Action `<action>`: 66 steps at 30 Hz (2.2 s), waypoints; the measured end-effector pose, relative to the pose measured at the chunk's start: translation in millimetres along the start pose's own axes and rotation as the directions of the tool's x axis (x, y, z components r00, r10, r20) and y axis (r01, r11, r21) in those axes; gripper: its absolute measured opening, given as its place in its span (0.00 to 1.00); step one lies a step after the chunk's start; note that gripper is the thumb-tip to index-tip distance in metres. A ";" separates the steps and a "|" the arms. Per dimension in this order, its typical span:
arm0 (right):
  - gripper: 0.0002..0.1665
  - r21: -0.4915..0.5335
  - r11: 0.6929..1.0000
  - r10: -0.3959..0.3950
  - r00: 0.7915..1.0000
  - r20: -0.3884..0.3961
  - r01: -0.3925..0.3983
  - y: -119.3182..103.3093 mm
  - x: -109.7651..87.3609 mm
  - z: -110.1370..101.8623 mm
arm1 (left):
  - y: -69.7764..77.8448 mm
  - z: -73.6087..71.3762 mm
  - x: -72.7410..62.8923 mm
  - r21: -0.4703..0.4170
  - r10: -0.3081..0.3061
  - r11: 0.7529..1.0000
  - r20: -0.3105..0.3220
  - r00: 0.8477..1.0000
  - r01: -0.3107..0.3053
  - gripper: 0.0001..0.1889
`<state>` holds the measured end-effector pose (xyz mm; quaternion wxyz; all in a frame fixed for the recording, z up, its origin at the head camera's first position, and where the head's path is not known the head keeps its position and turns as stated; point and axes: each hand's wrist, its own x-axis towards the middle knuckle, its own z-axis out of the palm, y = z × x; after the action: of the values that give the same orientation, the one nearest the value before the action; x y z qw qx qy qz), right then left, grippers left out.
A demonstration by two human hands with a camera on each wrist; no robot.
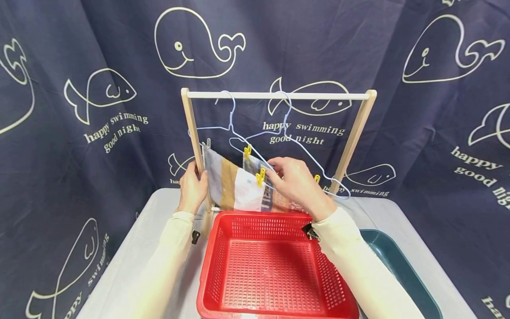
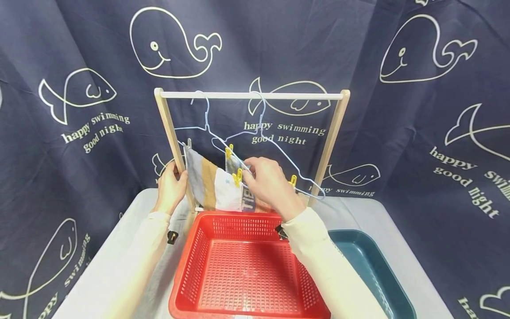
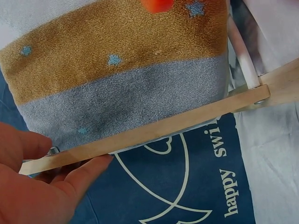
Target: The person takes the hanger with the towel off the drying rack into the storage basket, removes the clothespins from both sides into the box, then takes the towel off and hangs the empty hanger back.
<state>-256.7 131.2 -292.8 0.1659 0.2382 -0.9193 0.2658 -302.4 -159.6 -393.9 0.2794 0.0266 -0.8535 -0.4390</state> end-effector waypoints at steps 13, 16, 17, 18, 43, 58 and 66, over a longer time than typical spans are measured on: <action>0.17 0.047 0.999 0.026 0.995 -0.099 -0.021 0.0 -0.2 6.9 | -4.0 1.2 2.7 0.013 0.022 1.000 -0.003 1.000 -0.022 0.14; 0.16 0.067 0.997 0.038 0.991 -0.125 -0.030 0.4 0.0 8.7 | -4.5 1.7 2.2 0.007 0.022 1.000 -0.003 1.000 -0.022 0.13; 0.16 0.074 0.997 0.041 0.990 -0.132 -0.032 0.6 -0.1 9.6 | -5.0 2.0 2.0 0.008 0.023 1.000 -0.003 1.000 -0.023 0.13; 0.15 0.078 0.996 0.044 0.989 -0.138 -0.033 0.8 0.0 10.5 | -4.9 1.9 1.8 0.009 0.023 1.000 -0.002 1.000 -0.023 0.13; 0.13 0.139 0.986 0.119 0.964 -0.239 -0.088 -5.9 1.4 12.5 | -5.3 0.7 1.9 0.023 0.016 1.000 0.013 1.000 -0.016 0.13; 0.13 0.155 0.981 0.154 0.952 -0.266 -0.115 -11.5 -0.3 -6.8 | -6.2 0.9 2.3 0.021 0.009 1.000 0.027 1.000 -0.009 0.13; 0.13 0.174 0.978 0.164 0.947 -0.277 -0.118 -11.4 -8.0 -19.7 | -6.8 -0.1 2.2 0.025 0.022 0.999 0.024 0.999 -0.023 0.13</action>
<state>-240.6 136.6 -275.8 0.2603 0.1423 -0.8762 0.3799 -305.5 -164.5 -398.0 0.2737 0.0154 -0.8625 -0.4253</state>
